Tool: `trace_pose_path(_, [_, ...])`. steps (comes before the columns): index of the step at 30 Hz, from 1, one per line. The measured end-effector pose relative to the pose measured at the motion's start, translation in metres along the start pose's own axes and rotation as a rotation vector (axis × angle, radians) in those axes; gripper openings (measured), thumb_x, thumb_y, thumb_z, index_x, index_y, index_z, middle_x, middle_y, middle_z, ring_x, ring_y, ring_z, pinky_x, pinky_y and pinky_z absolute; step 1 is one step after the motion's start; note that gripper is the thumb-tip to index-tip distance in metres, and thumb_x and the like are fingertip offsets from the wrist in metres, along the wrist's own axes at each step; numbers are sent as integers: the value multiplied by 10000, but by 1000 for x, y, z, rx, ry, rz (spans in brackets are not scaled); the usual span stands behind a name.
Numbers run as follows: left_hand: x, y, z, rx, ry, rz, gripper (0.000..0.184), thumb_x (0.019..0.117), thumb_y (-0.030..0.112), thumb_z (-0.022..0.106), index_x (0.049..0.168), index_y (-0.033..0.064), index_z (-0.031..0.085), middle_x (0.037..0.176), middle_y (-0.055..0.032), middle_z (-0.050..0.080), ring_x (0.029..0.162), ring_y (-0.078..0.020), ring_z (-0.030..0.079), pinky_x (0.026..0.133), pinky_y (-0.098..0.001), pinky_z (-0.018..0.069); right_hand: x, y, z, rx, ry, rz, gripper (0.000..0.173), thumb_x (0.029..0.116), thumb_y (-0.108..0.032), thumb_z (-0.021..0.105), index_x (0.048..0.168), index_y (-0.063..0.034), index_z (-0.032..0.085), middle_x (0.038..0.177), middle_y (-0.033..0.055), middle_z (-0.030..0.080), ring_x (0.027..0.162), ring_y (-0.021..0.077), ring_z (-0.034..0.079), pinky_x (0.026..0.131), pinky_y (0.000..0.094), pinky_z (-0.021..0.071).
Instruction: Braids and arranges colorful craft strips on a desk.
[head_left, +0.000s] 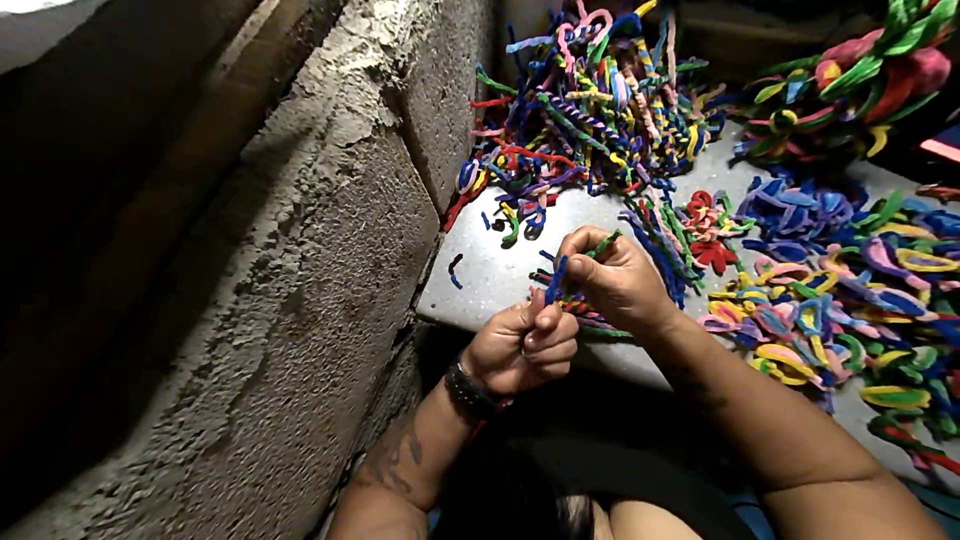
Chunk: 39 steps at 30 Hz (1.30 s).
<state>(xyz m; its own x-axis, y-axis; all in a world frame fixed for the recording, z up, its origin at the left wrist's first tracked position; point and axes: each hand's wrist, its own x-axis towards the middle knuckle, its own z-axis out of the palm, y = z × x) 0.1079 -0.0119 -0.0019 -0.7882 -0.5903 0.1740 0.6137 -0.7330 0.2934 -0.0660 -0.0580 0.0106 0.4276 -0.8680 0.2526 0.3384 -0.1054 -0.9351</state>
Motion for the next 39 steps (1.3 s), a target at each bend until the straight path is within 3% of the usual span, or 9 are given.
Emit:
trace_pose_path(3, [-1, -1, 1, 326, 229, 160, 265, 1021, 340, 607, 829, 189, 708, 633, 133, 567, 541, 40, 491, 512, -137, 389, -1, -4, 0, -12, 37, 42, 54, 1008, -193, 631, 985, -180, 678, 817, -69, 666, 691, 8, 627, 650, 175, 561])
trace_pose_path(7, [1, -2, 2, 942, 580, 526, 178, 945, -46, 626, 1031, 110, 614, 736, 53, 706, 606, -15, 655, 604, -177, 569, -4, -17, 0, -242, 94, 18, 46, 1007, -161, 603, 979, -180, 634, 802, -100, 636, 681, -14, 608, 636, 158, 546])
trace_pose_path(12, [0, 7, 2, 1372, 644, 522, 75, 1022, 50, 570, 1045, 23, 636, 774, 42, 691, 651, -5, 639, 640, -184, 556, -3, -18, -1, -269, 89, -22, 56, 1017, -150, 589, 994, -165, 638, 814, -98, 644, 688, -14, 612, 645, 155, 547])
trace_pose_path(17, [3, 6, -2, 1387, 604, 485, 146, 1073, 134, 456, 1072, 53, 577, 864, 48, 615, 739, 0, 597, 712, -198, 537, -4, -23, -3, -286, 144, -39, 35, 1020, -159, 593, 1009, -163, 626, 825, -95, 634, 686, -9, 605, 641, 158, 548])
trace_pose_path(20, [5, 8, -1, 1470, 569, 532, 272, 1017, 226, 612, 1178, 9, 589, 994, 13, 650, 848, -15, 633, 766, -215, 558, -7, -25, 1, -349, 189, -14, 31, 1008, -125, 596, 986, -147, 599, 780, -91, 607, 633, -23, 565, 590, 131, 509])
trace_pose_path(23, [13, 5, 3, 1517, 650, 606, 210, 874, 57, 768, 1042, -14, 663, 930, -33, 687, 770, -36, 662, 726, -210, 587, -9, -22, 4, -364, 197, 19, 26, 1006, -136, 604, 984, -147, 595, 764, -90, 605, 633, -20, 572, 594, 140, 513])
trace_pose_path(28, [15, 7, 4, 1569, 667, 623, 101, 915, 35, 701, 1003, -13, 689, 931, -41, 682, 808, -42, 666, 740, -198, 581, -13, -23, 3, -343, 185, 16, 26, 1009, -130, 599, 991, -147, 608, 787, -90, 622, 658, -13, 591, 612, 148, 526])
trace_pose_path(32, [14, 7, 7, 1456, 645, 504, 114, 987, 60, 612, 1063, -14, 655, 985, -29, 642, 853, -31, 647, 771, -199, 575, -14, -20, 1, -276, 184, 46, 38, 1016, -138, 588, 997, -150, 619, 785, -78, 629, 663, 1, 598, 621, 158, 527])
trace_pose_path(39, [14, 13, 0, 382, 332, 78, 252, 1060, 169, 457, 926, 149, 670, 709, 74, 602, 635, -20, 570, 611, -179, 483, -17, -9, -2, -90, 139, 74, 62, 1026, -127, 577, 1005, -148, 631, 800, -46, 671, 682, 15, 634, 648, 177, 557])
